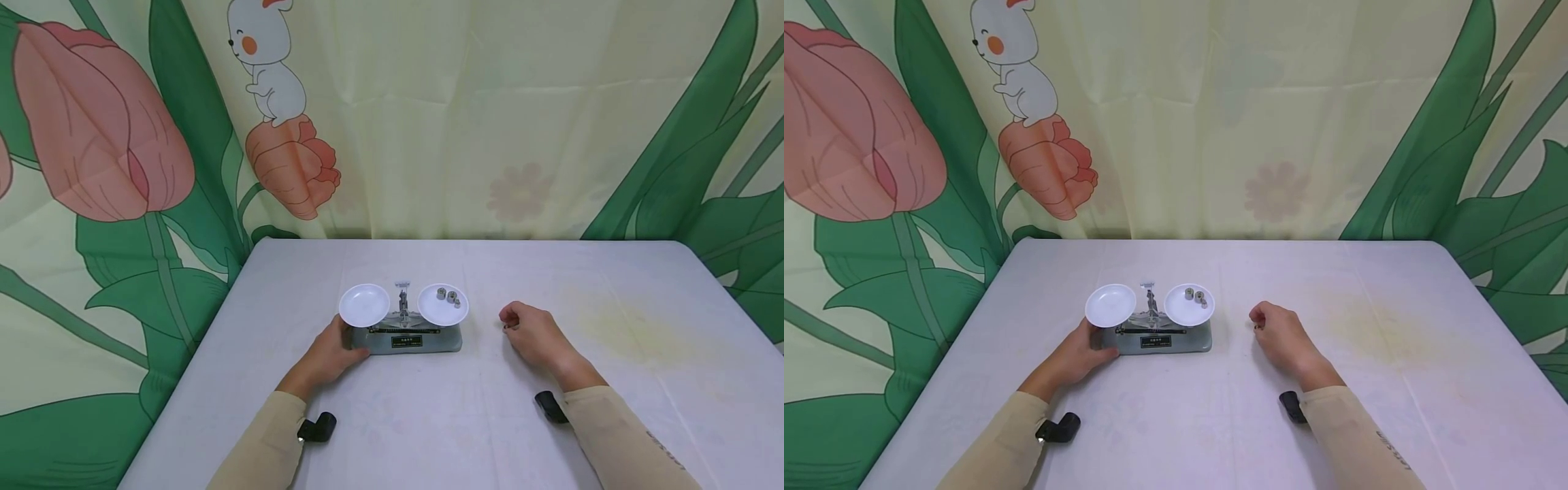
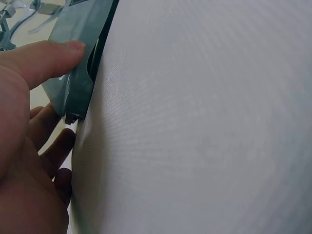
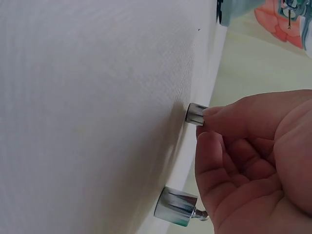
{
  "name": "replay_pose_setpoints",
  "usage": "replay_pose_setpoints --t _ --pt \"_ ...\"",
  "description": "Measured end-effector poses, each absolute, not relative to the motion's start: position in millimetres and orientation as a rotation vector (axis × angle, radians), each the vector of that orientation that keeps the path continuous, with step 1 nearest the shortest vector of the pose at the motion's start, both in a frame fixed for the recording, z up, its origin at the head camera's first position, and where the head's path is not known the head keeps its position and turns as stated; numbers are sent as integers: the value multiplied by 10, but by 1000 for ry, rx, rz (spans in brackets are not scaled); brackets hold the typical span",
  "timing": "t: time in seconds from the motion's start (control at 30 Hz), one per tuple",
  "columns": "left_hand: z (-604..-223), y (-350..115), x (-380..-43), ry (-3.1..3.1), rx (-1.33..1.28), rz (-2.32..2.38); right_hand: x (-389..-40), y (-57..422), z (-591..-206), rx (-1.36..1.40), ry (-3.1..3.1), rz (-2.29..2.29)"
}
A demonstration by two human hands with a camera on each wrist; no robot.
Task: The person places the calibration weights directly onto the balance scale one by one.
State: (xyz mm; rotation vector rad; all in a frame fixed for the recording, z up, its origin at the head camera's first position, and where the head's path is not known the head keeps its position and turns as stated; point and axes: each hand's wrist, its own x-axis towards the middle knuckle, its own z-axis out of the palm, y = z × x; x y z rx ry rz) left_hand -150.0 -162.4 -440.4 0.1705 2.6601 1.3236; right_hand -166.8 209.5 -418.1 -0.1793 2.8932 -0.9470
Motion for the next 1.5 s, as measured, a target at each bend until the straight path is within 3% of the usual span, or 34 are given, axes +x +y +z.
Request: replay_pose_setpoints --t 1.5 --pt "-4421 -1623 -1506 2642 168 1345 -1613 2029 -4126 -206 2896 -912"
